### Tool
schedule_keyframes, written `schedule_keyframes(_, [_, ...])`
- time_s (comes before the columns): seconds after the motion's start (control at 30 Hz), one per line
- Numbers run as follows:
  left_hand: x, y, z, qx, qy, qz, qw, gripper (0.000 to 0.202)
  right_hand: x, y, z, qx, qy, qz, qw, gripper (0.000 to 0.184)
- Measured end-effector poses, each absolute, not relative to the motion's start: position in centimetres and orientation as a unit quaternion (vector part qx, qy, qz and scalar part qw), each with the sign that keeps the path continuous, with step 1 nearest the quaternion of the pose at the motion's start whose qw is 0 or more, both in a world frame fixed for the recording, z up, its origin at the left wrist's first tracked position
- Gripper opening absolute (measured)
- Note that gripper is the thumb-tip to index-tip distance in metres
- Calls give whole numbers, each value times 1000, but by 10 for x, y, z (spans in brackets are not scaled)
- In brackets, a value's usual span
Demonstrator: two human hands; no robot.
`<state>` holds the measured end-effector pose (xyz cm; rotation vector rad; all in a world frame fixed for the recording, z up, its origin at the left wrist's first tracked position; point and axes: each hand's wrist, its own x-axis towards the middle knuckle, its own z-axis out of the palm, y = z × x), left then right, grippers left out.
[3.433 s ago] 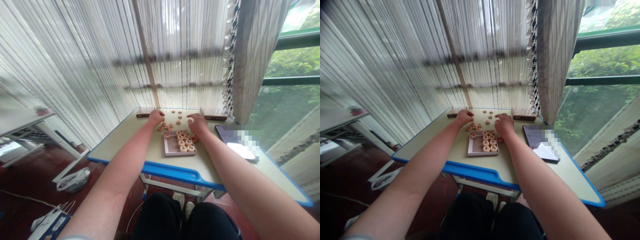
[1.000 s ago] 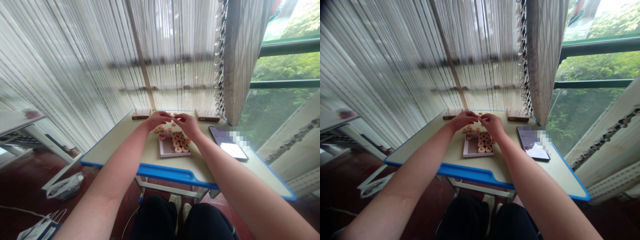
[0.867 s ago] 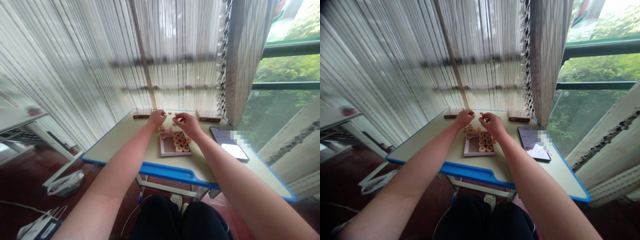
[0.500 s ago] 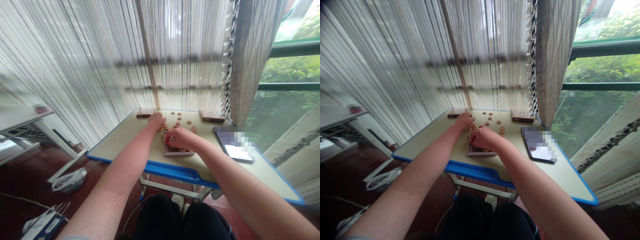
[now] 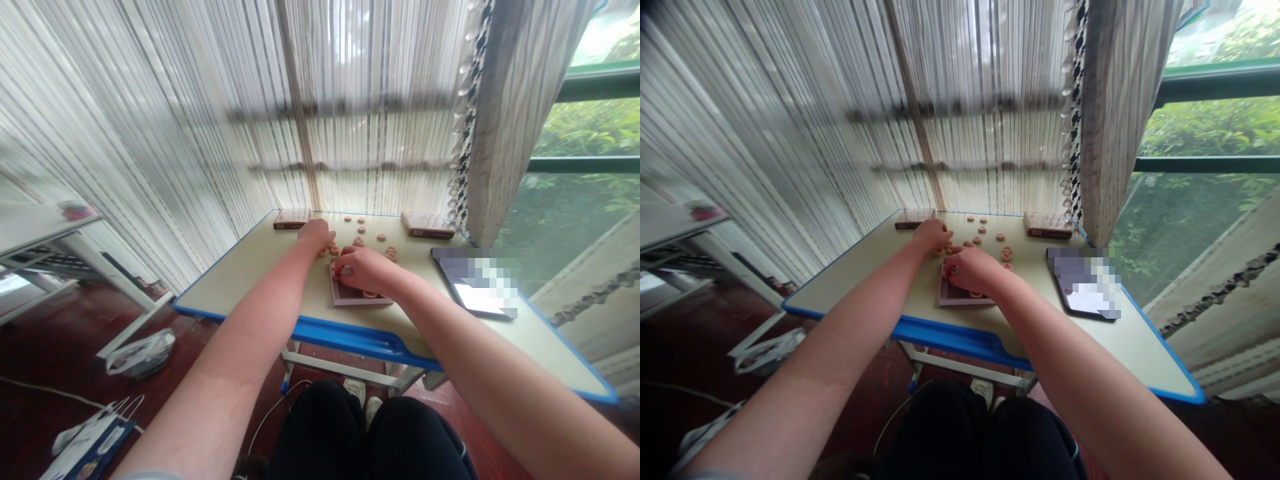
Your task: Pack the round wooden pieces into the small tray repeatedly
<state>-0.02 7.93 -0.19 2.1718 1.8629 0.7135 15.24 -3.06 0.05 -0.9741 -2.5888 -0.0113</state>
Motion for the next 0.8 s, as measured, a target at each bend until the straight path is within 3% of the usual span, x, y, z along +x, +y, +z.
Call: schedule_keyframes(0.8, [1, 81, -2, 747, 632, 195, 72, 24, 150, -31, -2, -367, -917, -15, 158, 16])
